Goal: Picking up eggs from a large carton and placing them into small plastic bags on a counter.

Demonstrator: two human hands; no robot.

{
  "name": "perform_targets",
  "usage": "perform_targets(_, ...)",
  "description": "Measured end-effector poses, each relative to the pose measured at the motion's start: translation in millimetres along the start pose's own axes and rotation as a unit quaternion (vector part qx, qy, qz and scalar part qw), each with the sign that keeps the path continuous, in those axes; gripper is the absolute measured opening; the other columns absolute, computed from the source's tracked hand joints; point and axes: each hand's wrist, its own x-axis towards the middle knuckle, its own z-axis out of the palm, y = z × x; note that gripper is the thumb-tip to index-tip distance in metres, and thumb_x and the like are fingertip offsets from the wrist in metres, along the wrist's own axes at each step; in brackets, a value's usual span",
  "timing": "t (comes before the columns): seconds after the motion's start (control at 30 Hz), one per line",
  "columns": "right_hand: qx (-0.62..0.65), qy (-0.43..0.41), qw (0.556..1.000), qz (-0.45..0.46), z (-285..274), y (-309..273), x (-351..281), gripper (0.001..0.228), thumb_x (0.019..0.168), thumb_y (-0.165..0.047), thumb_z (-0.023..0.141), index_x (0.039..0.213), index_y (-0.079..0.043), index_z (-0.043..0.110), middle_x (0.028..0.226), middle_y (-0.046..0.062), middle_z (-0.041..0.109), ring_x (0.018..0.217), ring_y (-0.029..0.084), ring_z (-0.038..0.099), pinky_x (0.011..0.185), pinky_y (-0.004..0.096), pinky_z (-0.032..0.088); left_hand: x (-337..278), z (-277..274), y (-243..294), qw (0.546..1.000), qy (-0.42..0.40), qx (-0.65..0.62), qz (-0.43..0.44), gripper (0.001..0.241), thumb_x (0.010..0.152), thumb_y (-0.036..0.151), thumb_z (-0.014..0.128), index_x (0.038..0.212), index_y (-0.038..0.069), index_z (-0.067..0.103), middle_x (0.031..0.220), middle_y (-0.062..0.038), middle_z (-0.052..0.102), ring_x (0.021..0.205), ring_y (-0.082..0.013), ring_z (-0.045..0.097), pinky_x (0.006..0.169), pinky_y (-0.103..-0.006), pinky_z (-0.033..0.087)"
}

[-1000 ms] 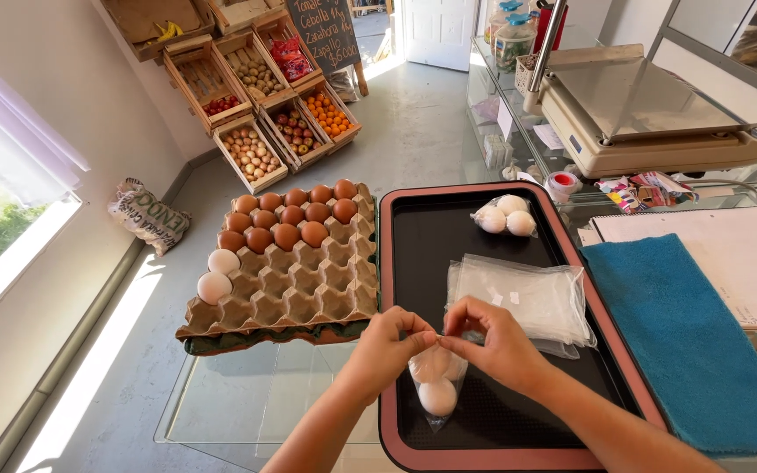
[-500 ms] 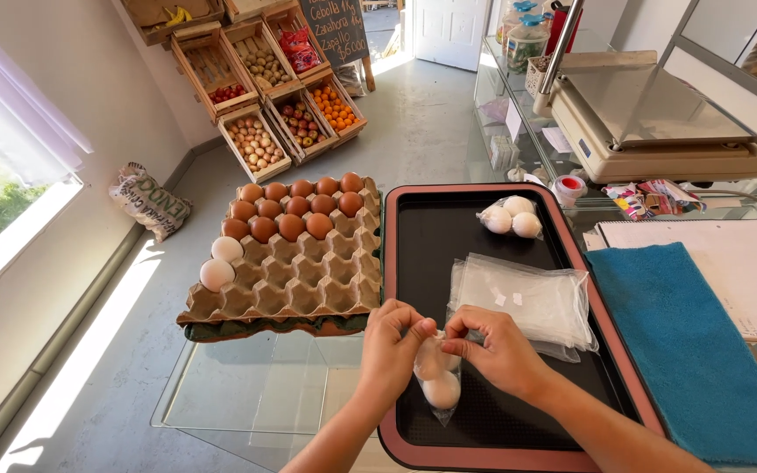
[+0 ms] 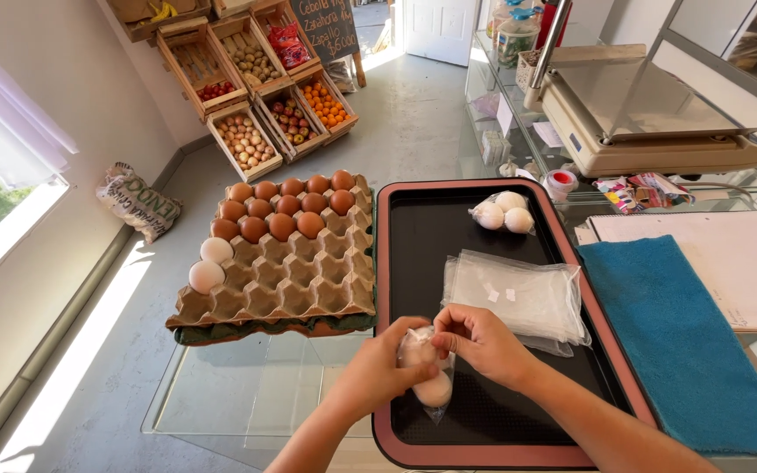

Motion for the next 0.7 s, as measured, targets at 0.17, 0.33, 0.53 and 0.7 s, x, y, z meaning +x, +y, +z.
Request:
perform_targets(0.17,-0.374,0.043,0.926,0.025,-53,34,9,0.029,0.084,-0.041,0.064,0.098,-0.016,0.060,0.094,0.002,0.056,0.087,0.019,0.046,0.077,0.033,0.040,7,-4,-10,0.979,0.046,-0.196,-0.019,0.045,0.071,0.013,0.070,0.115,0.018,0.062,0.092,-0.006,0.057,0.075,-0.0124,0.054,0.056,-0.0249,0.056)
perform_targets(0.33,-0.579,0.041,0.764,0.281,-100,46,32,0.096,0.073,-0.078,0.055,0.147,-0.030,0.017,0.156,0.010,0.006,0.144,0.036,0.002,0.112,0.058,0.010,53,-13,13,0.907,0.107,-0.395,0.097,0.050,0.071,0.003,0.070,0.119,0.006,0.054,0.100,-0.015,0.063,0.082,-0.0217,0.064,0.061,-0.0373,0.061)
perform_targets(0.53,-0.591,0.060,0.778,0.205,-91,38,26,0.094,0.076,-0.076,0.051,0.141,-0.012,0.032,0.139,0.020,0.043,0.134,0.037,0.035,0.106,0.069,0.018,171,23,55,0.840,0.093,-0.514,0.147,0.057,0.073,0.002,0.073,0.122,0.008,0.046,0.108,-0.016,0.052,0.083,-0.0292,0.062,0.068,-0.0455,0.061)
perform_targets(0.7,-0.554,-0.054,0.809,0.189,-41,26,-18,0.100,0.074,-0.067,0.065,0.147,-0.017,0.019,0.148,0.016,0.020,0.138,0.037,0.016,0.108,0.064,0.007,217,64,60,0.869,0.002,-0.490,0.065,0.058,0.072,0.004,0.067,0.123,0.009,0.040,0.120,-0.016,0.050,0.097,-0.0253,0.058,0.072,-0.0370,0.059)
